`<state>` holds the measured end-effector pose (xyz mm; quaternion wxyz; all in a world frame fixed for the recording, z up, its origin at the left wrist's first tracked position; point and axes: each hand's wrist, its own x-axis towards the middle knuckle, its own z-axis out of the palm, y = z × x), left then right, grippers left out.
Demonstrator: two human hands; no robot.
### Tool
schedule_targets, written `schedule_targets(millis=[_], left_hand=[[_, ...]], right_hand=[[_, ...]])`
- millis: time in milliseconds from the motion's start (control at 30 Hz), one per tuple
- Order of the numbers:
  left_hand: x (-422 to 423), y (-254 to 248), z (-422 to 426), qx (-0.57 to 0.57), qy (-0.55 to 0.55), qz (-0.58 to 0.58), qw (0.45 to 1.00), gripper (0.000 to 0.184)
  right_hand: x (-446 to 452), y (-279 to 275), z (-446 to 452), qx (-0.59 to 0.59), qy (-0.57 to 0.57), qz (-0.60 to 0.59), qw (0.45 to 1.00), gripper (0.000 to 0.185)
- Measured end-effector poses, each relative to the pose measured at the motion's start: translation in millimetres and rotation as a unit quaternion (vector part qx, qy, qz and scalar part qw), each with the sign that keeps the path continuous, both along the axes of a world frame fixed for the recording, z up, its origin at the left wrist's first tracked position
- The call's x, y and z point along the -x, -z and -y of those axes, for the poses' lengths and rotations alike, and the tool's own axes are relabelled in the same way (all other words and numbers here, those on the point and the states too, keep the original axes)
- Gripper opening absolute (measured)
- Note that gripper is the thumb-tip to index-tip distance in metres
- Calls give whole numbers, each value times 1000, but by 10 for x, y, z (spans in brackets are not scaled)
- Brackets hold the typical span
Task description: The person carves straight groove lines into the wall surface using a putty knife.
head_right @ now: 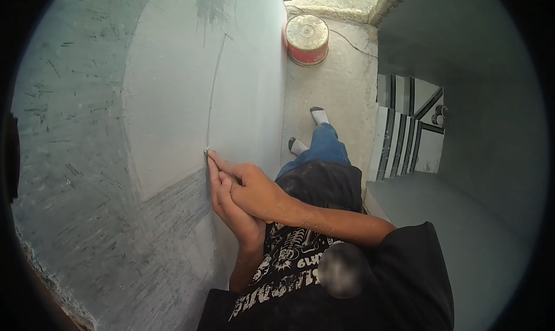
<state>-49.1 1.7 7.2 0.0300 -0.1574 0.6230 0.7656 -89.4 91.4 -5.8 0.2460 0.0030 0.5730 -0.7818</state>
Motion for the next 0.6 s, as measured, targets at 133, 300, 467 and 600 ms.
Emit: schedule_targets(millis=[133,300,467,600], left_hand=[[41,218,62,-60,24,-80,995,64],[-18,108,17,-54,16,-28,998,64],[65,193,-57,-98,-15,-58,993,65],[-6,221,-14,-116,-3,-73,991,65]], right_hand=[[117,-30,-70,-9,-28,12,999,54],[76,-39,-83,-8,-32,16,999,54],[129,46,-78,-14,-33,1,999,53],[135,-89,-147,-21,-68,41,997,53]])
